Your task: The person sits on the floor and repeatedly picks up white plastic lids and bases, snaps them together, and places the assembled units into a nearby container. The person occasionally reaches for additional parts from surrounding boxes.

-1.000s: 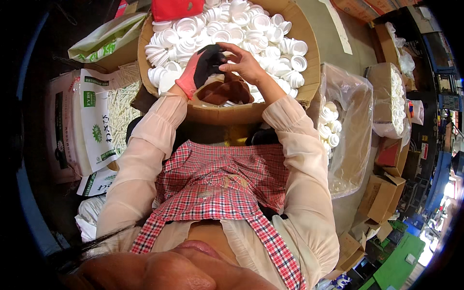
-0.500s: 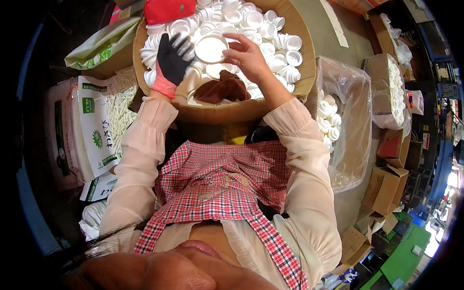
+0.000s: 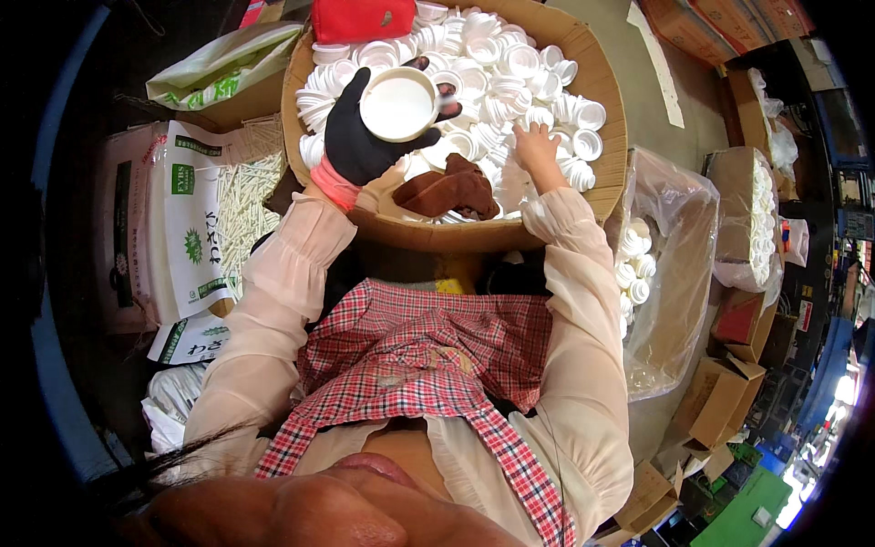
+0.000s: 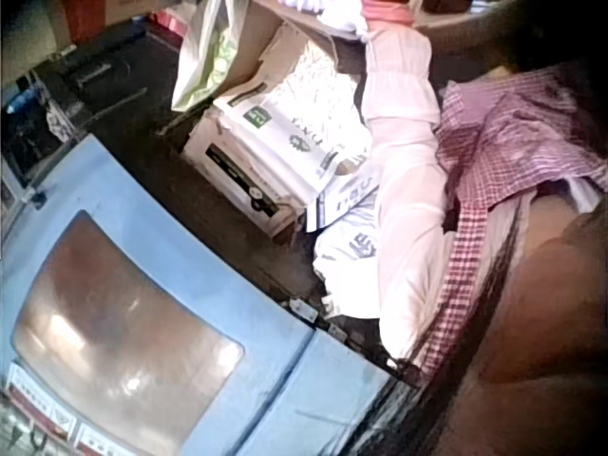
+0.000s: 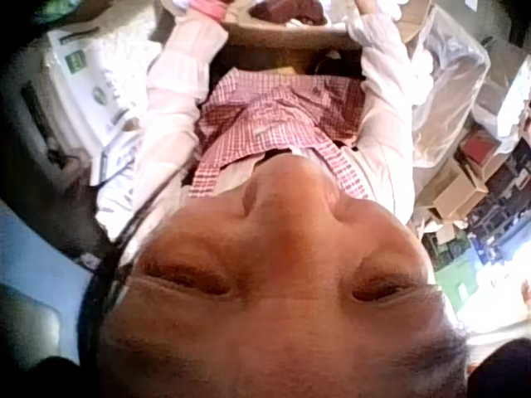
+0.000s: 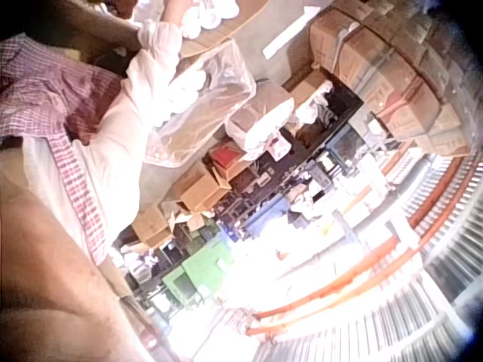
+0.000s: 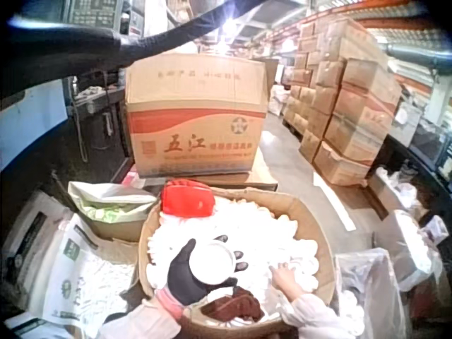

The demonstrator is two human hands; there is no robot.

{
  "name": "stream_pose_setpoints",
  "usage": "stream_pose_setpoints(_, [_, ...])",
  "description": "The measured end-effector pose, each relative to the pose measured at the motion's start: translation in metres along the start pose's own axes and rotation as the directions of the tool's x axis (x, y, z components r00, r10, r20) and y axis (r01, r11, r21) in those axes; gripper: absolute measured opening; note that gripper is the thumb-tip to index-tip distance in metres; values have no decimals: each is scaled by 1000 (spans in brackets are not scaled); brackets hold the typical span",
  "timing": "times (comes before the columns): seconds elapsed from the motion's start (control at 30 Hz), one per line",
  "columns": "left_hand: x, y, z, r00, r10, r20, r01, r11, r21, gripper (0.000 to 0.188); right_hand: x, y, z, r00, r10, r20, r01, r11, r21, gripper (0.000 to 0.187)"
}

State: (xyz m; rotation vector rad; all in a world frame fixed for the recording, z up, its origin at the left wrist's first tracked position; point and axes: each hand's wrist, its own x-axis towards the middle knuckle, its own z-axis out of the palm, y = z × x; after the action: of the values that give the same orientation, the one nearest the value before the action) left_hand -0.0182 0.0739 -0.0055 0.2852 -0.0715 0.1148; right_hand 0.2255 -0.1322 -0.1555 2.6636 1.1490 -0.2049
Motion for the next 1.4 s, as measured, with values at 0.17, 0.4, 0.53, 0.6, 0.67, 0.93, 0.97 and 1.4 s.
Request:
stream_pose_setpoints(0.17, [-8, 3, 2, 998, 10, 69, -15, 998, 65, 65, -11, -2, -21, 996, 19, -86, -24, 998, -53, 56])
stream_pose_setpoints(0.4, [-3, -4, 7, 966, -88, 244, 80, 996, 43, 63, -20, 45, -14, 940, -42, -339, 185, 897, 401, 49])
stream_pose_setpoints(0.53, [-2, -9, 3, 983, 174, 59, -182, 878, 442, 59, -15, 35, 7, 957, -149, -250, 230, 912, 340, 57])
stream_pose_setpoints(0.6, [-5, -14, 12, 970, 240, 19, -210, 804, 557, 59, -11, 17, -1, 949, -152, -276, 216, 952, 216, 58])
stream_pose_setpoints(0.67, [-10, -12, 31, 994, 107, 30, -105, 992, -71, 61, -4, 9, -3, 947, -154, -281, 206, 964, 168, 57])
stream_pose_setpoints(0.93, [-8, 6, 23, 990, -23, 136, 29, 999, -44, 66, 14, -17, -22, 997, 83, -7, -81, 989, 123, 46])
stream_pose_setpoints(0.97, [-9, 4, 29, 992, 36, 120, -36, 999, -5, 69, 16, -11, -15, 997, 75, 2, -75, 991, 107, 43])
stream_pose_setpoints(1.4, [-9, -9, 13, 998, -13, 62, 13, 1000, -1, 59, -53, -2, -144, 987, -158, -27, -13, -249, 968, 35])
